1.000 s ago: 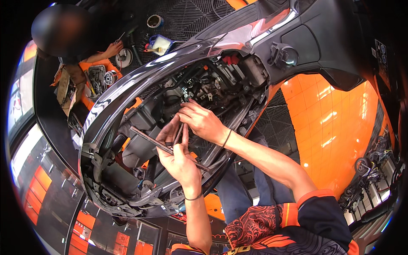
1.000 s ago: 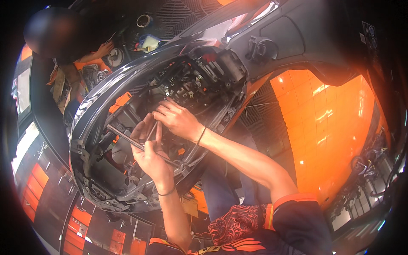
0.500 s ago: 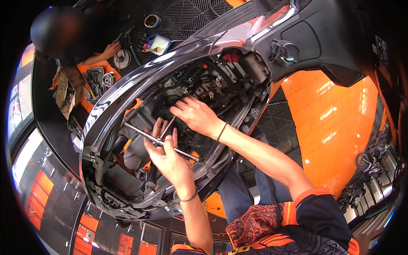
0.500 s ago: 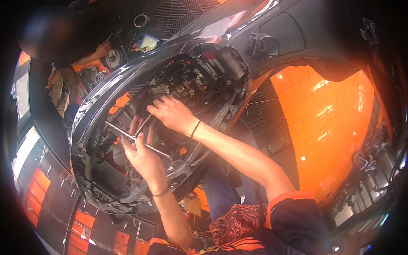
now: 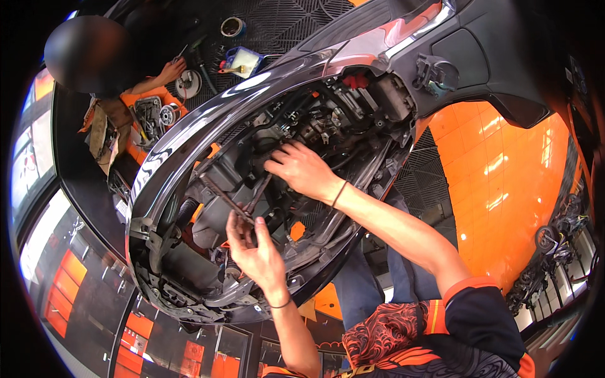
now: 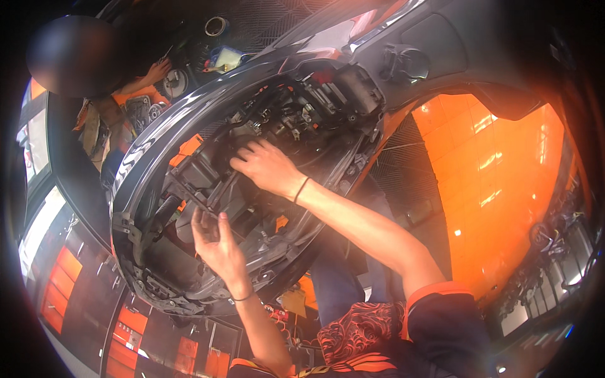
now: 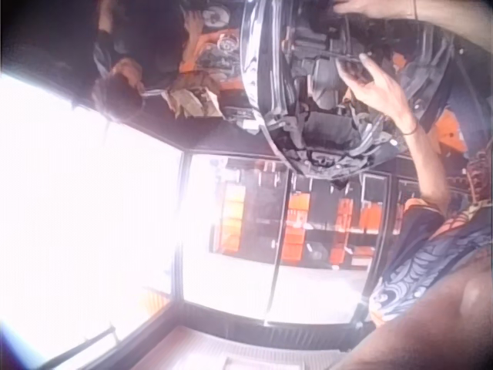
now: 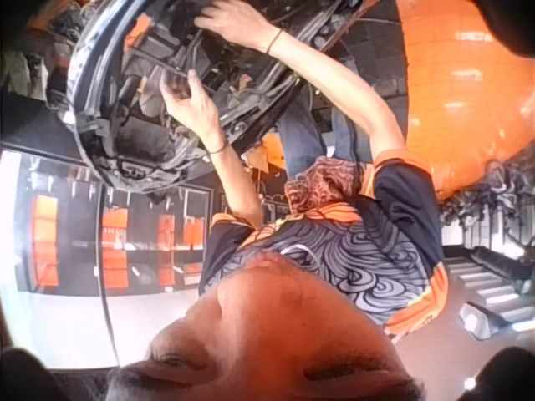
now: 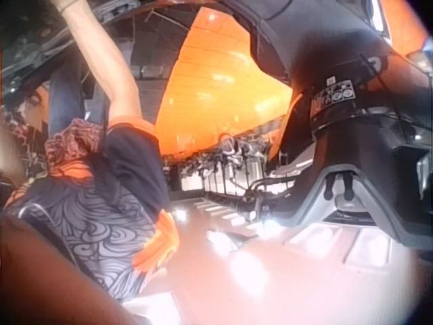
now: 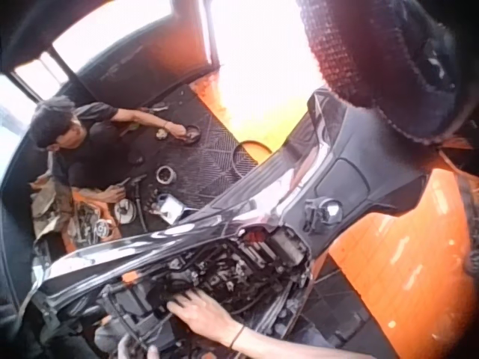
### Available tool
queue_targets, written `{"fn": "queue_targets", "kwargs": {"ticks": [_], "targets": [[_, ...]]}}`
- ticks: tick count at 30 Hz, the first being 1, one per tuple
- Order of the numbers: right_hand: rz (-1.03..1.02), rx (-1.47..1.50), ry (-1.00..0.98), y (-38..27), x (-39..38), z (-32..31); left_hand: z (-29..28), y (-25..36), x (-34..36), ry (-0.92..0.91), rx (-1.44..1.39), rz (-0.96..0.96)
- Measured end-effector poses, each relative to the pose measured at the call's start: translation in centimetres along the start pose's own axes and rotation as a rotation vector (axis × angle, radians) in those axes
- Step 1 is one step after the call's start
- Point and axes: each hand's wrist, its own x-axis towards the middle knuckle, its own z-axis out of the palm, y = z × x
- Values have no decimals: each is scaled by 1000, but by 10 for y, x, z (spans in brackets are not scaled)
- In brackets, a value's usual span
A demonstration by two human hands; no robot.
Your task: The person sprays a carburetor with a cleaning agent while sitting on the floor, then stands to install the carburetor into the motorcycle's engine bay. They use a T-handle wrench to tighten the mounting bolts and secure the component.
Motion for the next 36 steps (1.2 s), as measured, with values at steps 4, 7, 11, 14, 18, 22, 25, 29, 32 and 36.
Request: {"fn": "queue_targets", "kwargs": {"ticks": [4, 7, 11, 14, 18, 22, 25, 29, 32, 36], "targets": [[20, 22, 114, 5, -3, -6, 8, 10, 7, 24, 263, 500], [39, 22, 143, 4, -2, -4, 33, 41, 19, 100, 254, 475], [114, 22, 185, 7, 1, 0, 55, 87, 23, 256, 263, 428], [129, 25, 283, 9, 5, 4, 68, 46, 4, 43, 329, 397], [112, 29, 298, 6, 2, -4, 47, 33, 6, -196, 422, 637], [86, 45, 264, 12, 1, -6, 32, 43, 22, -132, 317, 706], [94, 61, 248, 12, 0, -5, 23, 54, 21, -197, -82, 129], [99, 59, 258, 15, -1, -8, 17, 50, 29, -243, 449, 622], [92, 64, 282, 11, 3, -8, 26, 64, 19, -202, 473, 815], [97, 41, 298, 16, 4, -6, 44, 61, 14, -47, 127, 617]]}}
